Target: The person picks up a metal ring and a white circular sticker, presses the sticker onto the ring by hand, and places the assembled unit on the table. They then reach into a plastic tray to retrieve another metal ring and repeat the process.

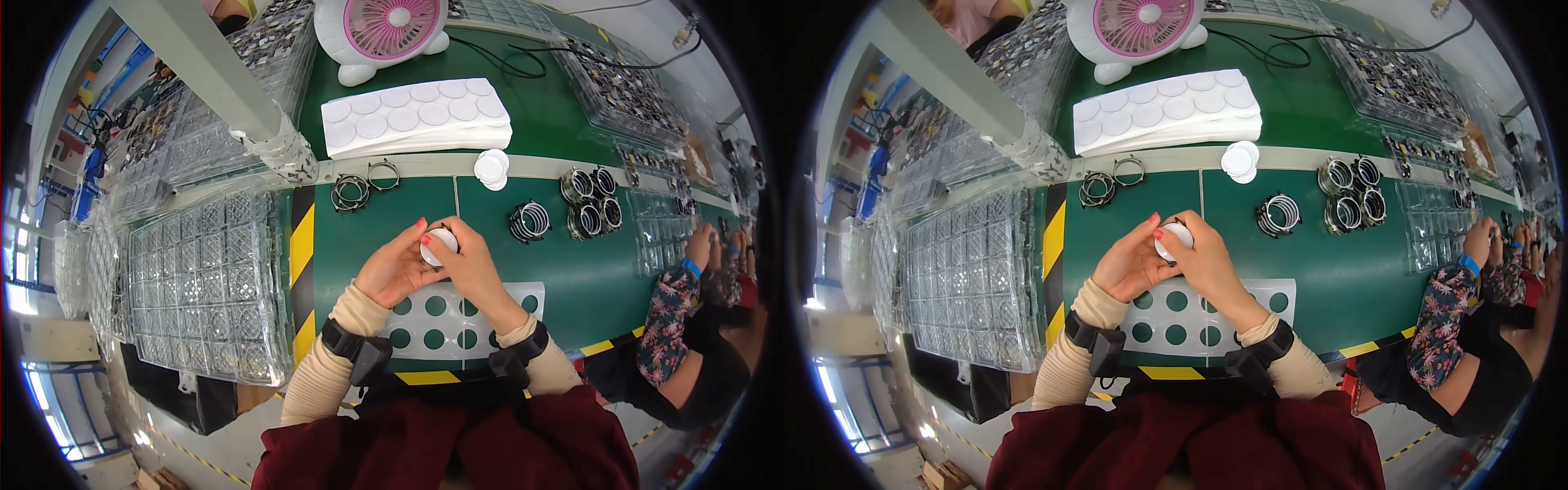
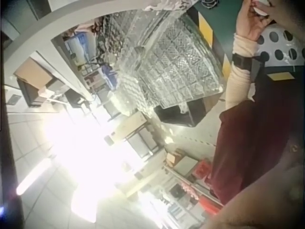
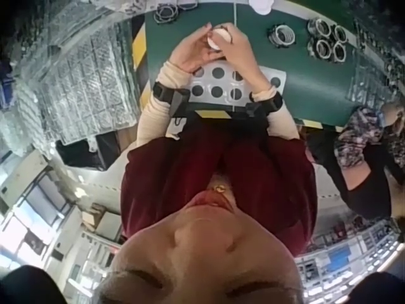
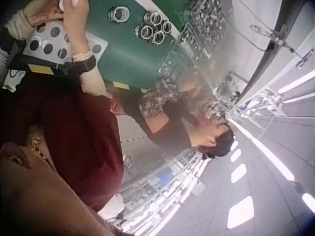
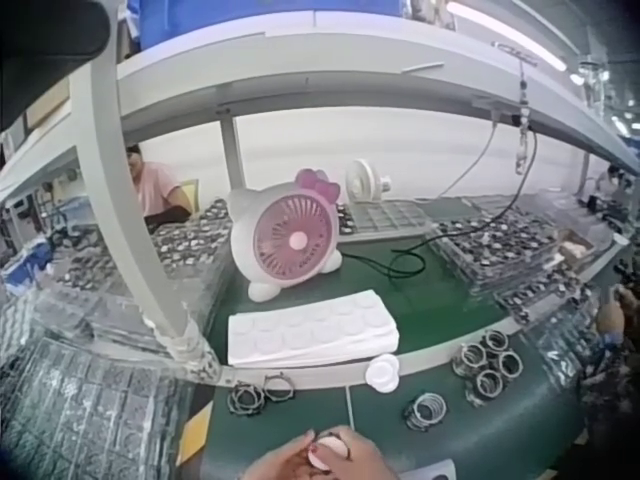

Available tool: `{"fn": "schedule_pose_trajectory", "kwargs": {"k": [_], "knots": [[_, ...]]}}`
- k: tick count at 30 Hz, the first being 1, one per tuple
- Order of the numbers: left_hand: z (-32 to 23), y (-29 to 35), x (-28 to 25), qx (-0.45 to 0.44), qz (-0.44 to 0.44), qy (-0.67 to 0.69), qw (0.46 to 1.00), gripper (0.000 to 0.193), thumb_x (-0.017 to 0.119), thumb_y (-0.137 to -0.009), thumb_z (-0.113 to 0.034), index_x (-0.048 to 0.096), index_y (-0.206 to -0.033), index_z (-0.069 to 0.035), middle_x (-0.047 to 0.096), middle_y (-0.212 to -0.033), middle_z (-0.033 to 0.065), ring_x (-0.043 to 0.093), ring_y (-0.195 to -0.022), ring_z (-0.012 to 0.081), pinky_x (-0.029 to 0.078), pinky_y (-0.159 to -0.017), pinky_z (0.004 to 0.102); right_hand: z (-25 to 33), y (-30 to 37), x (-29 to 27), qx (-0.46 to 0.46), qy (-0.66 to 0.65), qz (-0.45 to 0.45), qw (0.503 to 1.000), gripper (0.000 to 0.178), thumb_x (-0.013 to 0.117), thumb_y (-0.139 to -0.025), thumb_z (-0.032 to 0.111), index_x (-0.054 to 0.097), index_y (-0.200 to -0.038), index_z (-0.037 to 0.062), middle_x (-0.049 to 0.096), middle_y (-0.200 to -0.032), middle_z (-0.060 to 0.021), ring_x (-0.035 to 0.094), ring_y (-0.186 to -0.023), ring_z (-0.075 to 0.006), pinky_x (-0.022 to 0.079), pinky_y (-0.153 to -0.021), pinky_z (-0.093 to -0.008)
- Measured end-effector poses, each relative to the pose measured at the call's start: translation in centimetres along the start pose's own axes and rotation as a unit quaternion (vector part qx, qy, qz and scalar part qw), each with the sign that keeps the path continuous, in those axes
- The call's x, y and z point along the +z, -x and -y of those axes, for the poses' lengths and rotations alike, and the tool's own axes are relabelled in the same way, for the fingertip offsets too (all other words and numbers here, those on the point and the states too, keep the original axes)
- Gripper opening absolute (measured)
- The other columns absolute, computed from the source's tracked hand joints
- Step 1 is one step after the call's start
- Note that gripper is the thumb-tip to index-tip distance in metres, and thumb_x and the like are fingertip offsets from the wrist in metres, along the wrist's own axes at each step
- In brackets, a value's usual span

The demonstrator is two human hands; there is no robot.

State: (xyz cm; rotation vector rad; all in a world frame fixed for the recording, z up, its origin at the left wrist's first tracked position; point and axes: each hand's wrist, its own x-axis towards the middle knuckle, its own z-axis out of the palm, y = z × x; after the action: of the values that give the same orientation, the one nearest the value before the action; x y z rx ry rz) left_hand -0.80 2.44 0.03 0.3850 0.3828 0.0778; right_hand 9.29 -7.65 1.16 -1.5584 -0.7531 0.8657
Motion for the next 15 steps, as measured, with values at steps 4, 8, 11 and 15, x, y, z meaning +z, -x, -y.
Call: {"fn": "schedule_pose_trajectory", "kwargs": {"k": [4,8,11,15], "knots": [[-0.1,0.0,0.4,0.009,-0.024,-0.015,1.0,0.032,0.044,-0.093,-0.03,0.051,-0.107,-0.002,0.056,-0.103,0.0113,0.057,-0.094,0.0218,0.049,-0.084,0.0353,-0.2,0.2,-0.1,-0.022,0.017,0.017,0.999,0.028,0.057,-0.081,0.011,0.05,-0.107,0.0012,0.054,-0.091,-0.0038,0.052,-0.079,-0.0066,0.045,-0.066,-0.0207],[-0.4,0.0,0.1,0.023,-0.019,-0.032,0.999,0.032,0.044,-0.093,-0.03,0.05,-0.107,-0.002,0.056,-0.105,0.0126,0.057,-0.097,0.0228,0.049,-0.084,0.0356,0.5,0.8,-0.3,-0.026,-0.011,0.042,0.999,0.034,0.055,-0.08,0.005,0.046,-0.113,0.002,0.052,-0.096,-0.0041,0.051,-0.082,-0.007,0.044,-0.069,-0.0207],[-1.1,0.1,0.1,0.029,0.014,-0.055,0.998,0.031,0.046,-0.092,-0.029,0.049,-0.108,-0.002,0.056,-0.104,0.0126,0.057,-0.098,0.0228,0.049,-0.085,0.0367,0.0,0.7,-0.5,-0.033,-0.072,0.035,0.996,0.037,0.053,-0.079,0.002,0.044,-0.115,0.0024,0.051,-0.097,-0.0037,0.05,-0.082,-0.0072,0.043,-0.07,-0.021],[-0.5,0.2,1.0,0.049,-0.018,-0.028,0.998,0.029,0.044,-0.093,-0.026,0.049,-0.107,-0.002,0.056,-0.104,0.0127,0.057,-0.097,0.0225,0.049,-0.085,0.0366,-0.7,0.4,-0.7,-0.05,-0.124,-0.013,0.991,0.039,0.051,-0.079,-0.003,0.044,-0.116,0.0029,0.051,-0.098,-0.0034,0.051,-0.081,-0.0076,0.043,-0.07,-0.0216]]}}
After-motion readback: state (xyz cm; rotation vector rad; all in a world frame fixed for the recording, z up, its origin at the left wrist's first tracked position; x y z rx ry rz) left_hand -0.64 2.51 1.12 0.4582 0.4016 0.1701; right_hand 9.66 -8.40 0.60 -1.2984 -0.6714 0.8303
